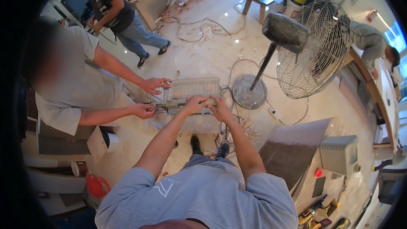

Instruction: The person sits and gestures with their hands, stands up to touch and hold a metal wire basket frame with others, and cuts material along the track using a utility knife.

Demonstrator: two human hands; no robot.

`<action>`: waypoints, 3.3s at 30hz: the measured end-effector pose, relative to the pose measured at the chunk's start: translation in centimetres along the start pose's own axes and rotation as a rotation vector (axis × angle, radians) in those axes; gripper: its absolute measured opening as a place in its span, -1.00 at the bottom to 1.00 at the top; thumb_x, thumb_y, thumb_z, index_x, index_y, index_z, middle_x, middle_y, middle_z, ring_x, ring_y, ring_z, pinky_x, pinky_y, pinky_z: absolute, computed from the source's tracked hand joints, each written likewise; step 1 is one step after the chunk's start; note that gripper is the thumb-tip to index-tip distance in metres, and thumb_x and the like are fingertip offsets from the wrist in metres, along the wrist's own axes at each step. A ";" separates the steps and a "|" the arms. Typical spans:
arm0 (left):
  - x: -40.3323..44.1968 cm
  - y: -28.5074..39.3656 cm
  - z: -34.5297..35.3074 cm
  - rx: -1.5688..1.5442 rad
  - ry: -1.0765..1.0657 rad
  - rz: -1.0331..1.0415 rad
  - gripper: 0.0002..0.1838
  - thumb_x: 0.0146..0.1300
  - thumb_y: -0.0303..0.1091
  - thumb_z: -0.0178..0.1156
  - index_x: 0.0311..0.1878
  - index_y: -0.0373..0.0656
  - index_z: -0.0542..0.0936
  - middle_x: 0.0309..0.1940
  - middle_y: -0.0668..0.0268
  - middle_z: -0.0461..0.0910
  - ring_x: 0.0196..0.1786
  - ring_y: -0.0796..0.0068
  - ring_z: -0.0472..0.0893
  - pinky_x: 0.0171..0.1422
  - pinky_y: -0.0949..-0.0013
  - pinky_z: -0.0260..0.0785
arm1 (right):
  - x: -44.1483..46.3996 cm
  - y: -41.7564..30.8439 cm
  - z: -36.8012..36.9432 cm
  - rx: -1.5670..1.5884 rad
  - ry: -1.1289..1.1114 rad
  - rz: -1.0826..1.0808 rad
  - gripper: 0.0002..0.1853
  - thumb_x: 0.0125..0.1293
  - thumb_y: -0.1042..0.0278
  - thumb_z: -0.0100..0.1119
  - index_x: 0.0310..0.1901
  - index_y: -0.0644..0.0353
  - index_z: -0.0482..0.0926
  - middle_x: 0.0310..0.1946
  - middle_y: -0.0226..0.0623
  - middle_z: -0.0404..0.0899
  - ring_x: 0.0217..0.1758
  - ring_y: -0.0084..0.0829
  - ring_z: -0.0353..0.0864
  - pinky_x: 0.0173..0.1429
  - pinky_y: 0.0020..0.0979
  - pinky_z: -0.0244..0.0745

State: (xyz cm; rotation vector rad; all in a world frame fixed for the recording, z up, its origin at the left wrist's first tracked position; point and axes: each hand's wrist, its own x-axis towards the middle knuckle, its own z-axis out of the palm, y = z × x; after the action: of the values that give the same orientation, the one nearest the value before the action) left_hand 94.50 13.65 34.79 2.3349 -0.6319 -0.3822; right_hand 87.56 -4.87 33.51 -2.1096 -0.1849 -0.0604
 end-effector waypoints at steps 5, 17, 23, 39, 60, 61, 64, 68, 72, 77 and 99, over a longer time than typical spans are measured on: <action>0.0 0.7 -0.2 0.080 -0.009 -0.071 -0.59 0.23 0.00 0.23 0.11 0.09 0.66 0.03 0.26 0.66 0.12 0.24 0.61 0.26 0.14 0.31 | 0.2 -0.1 -0.3 -0.004 -0.063 0.105 -0.46 0.38 0.05 0.16 0.29 0.11 0.36 0.09 0.07 0.42 -0.01 -0.04 0.57 0.05 -0.22 0.50; 0.3 0.3 0.6 0.026 0.028 -0.171 -0.68 0.30 0.00 0.15 0.00 0.14 0.71 -0.06 0.29 0.70 0.08 0.19 0.60 0.20 0.11 0.25 | 0.8 0.6 -0.1 0.013 -0.049 0.062 -0.52 0.35 0.11 0.20 0.21 0.16 0.46 0.08 0.09 0.46 0.14 -0.01 0.48 0.17 -0.22 0.44; 0.4 -0.3 0.8 0.057 0.025 -0.086 -0.61 0.25 0.05 0.21 0.04 0.09 0.69 -0.03 0.27 0.69 0.08 0.24 0.62 0.23 0.13 0.30 | 0.6 1.6 0.3 -0.030 -0.027 -0.023 -0.53 0.39 0.21 0.14 0.28 0.14 0.38 0.09 0.11 0.45 0.18 0.06 0.44 0.22 -0.16 0.39; 0.4 0.0 -0.2 0.074 -0.042 -0.068 -0.54 0.23 0.06 0.25 0.10 0.02 0.65 0.03 0.21 0.66 0.12 0.22 0.61 0.24 0.16 0.36 | 0.4 1.3 -1.2 0.042 -0.181 -0.070 -0.43 0.45 0.41 -0.04 0.46 0.15 0.13 0.31 0.13 0.28 0.39 0.13 0.24 0.40 -0.11 0.22; 0.3 -0.1 -0.4 0.024 -0.053 -0.032 -0.58 0.27 -0.03 0.21 0.11 -0.01 0.64 0.00 0.19 0.66 0.10 0.18 0.61 0.25 0.10 0.27 | -1.4 -0.2 -1.0 -0.005 0.213 0.032 -0.46 0.15 0.26 0.40 0.17 0.19 0.51 -0.02 -0.05 0.59 -0.14 -0.09 0.66 -0.04 -0.22 0.55; 0.4 0.0 -0.4 0.010 -0.053 -0.035 -0.57 0.26 -0.02 0.22 0.11 0.00 0.64 0.01 0.18 0.66 0.11 0.17 0.60 0.25 0.10 0.27 | -1.2 -0.3 -1.4 -0.076 0.212 0.024 -0.47 0.15 0.20 0.39 0.15 0.18 0.53 -0.03 -0.04 0.60 -0.13 -0.06 0.65 -0.04 -0.19 0.55; 0.2 0.1 -0.5 0.008 -0.040 -0.041 -0.54 0.21 0.01 0.26 0.12 0.01 0.64 0.02 0.16 0.65 0.12 0.17 0.59 0.25 0.10 0.26 | -0.5 -1.0 -2.2 -0.198 0.158 0.026 -0.48 0.15 0.07 0.36 0.11 0.15 0.58 -0.09 -0.01 0.63 -0.13 0.02 0.63 -0.04 -0.12 0.52; 0.2 0.0 -0.4 0.058 -0.060 -0.016 -0.47 0.14 0.07 0.32 0.13 0.02 0.64 0.04 0.15 0.65 0.14 0.15 0.58 0.27 0.09 0.25 | 0.0 -0.3 -3.1 -0.230 0.028 0.072 -0.54 0.16 0.05 0.33 0.05 0.10 0.63 -0.20 -0.04 0.67 -0.12 0.00 0.64 -0.05 -0.10 0.51; 0.4 -0.2 -0.3 0.067 -0.093 -0.037 -0.43 0.10 0.11 0.34 0.14 0.03 0.63 0.04 0.15 0.64 0.16 0.14 0.57 0.29 0.05 0.24 | -0.3 -0.4 -3.2 -0.188 0.027 0.051 -0.56 0.21 0.10 0.29 0.09 0.09 0.62 -0.20 0.00 0.66 -0.12 0.03 0.63 -0.04 -0.10 0.50; 0.2 -0.8 -0.4 0.036 -0.076 0.004 -0.40 0.09 0.15 0.34 0.15 0.05 0.63 0.06 0.15 0.64 0.17 0.12 0.56 0.29 0.01 0.23 | -0.1 0.2 -2.9 -0.173 -0.023 0.090 -0.57 0.28 0.16 0.21 0.16 0.06 0.57 -0.15 0.05 0.64 -0.08 0.04 0.62 -0.01 -0.10 0.50; -0.3 0.6 -0.6 0.098 -0.029 -0.029 -0.41 0.11 0.15 0.33 0.15 0.04 0.62 0.02 0.19 0.65 0.15 0.14 0.56 0.29 0.06 0.21 | 1.9 -5.2 -0.4 -0.614 -0.104 0.290 -0.71 0.16 0.33 0.25 -0.15 0.33 0.50 -0.30 0.03 0.66 -0.18 -0.01 0.68 -0.10 -0.12 0.58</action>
State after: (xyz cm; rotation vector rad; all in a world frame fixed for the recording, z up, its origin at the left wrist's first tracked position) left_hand 94.27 13.76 35.63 2.4375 -0.6444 -0.4078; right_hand 88.67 -2.33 38.34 -2.7323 0.0959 0.1882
